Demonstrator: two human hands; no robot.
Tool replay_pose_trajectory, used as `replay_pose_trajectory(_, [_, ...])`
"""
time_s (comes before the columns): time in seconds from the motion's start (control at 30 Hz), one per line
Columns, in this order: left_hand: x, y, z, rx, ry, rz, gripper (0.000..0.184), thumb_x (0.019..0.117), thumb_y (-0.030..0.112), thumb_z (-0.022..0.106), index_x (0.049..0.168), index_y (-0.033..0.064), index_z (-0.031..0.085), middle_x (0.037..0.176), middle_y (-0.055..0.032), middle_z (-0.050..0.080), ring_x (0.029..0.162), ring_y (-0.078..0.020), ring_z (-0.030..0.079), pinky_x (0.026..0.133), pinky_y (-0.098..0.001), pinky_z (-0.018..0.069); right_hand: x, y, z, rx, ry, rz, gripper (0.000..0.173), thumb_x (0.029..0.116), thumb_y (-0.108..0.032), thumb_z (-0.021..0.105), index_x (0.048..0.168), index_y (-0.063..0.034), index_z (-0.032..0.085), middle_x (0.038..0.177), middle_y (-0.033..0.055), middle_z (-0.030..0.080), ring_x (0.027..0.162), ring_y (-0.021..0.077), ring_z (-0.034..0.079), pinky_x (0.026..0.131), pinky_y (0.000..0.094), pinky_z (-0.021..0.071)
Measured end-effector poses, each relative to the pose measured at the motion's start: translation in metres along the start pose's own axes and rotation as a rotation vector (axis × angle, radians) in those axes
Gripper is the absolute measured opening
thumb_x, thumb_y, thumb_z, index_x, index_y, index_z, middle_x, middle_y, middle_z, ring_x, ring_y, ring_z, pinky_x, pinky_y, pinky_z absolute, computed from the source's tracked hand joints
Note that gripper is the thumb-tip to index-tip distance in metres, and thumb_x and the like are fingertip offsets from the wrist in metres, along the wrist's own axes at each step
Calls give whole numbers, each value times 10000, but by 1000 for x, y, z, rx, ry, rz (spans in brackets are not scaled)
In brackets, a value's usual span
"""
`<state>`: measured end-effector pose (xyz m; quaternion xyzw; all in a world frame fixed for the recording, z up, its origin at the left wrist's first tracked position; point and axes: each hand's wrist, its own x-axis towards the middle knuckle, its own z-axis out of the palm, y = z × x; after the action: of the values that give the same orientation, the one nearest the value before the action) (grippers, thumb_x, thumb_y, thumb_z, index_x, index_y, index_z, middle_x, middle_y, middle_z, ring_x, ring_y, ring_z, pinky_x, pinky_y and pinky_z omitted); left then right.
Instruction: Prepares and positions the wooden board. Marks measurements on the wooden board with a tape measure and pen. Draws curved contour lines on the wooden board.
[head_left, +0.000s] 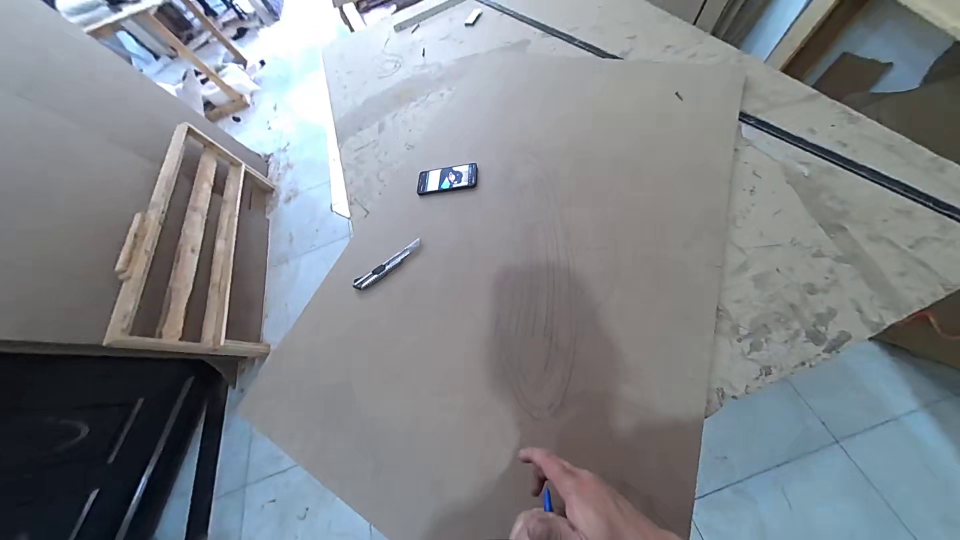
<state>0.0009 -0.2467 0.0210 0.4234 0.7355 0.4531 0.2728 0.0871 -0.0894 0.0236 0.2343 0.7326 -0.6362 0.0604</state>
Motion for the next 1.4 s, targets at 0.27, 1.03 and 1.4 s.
replay_pose_trajectory(0.27, [64,-8,11,-71,-144,-3,313,852,37,774,1102,-120,669,1069,-220,727,1033,-203,723,977,-346,579,31,15,-43,-54,46,28,970,910,-825,451,1565,-112,400,1177,140,686,901,283,699,793,528,589])
replay_pose_trajectory(1.03, [384,-97,-27,-238,-388,170,367,841,153,810,1143,62,623,934,11,711,849,-27,692,773,-224,610,264,-12,-181,-358,474,72,1021,795,-973,314,1394,-178,539,991,-27,638,745,95,632,622,350,571])
replay_pose_trajectory(1.4, [588,-114,-43,152,-133,438,347,865,103,721,1181,96,580,968,3,687,811,-72,667,703,-254,585,352,4,-375,-932,438,-322,188,989,-340,674,1066,-186,751,1000,-5,690,905,130,663,809,365,563])
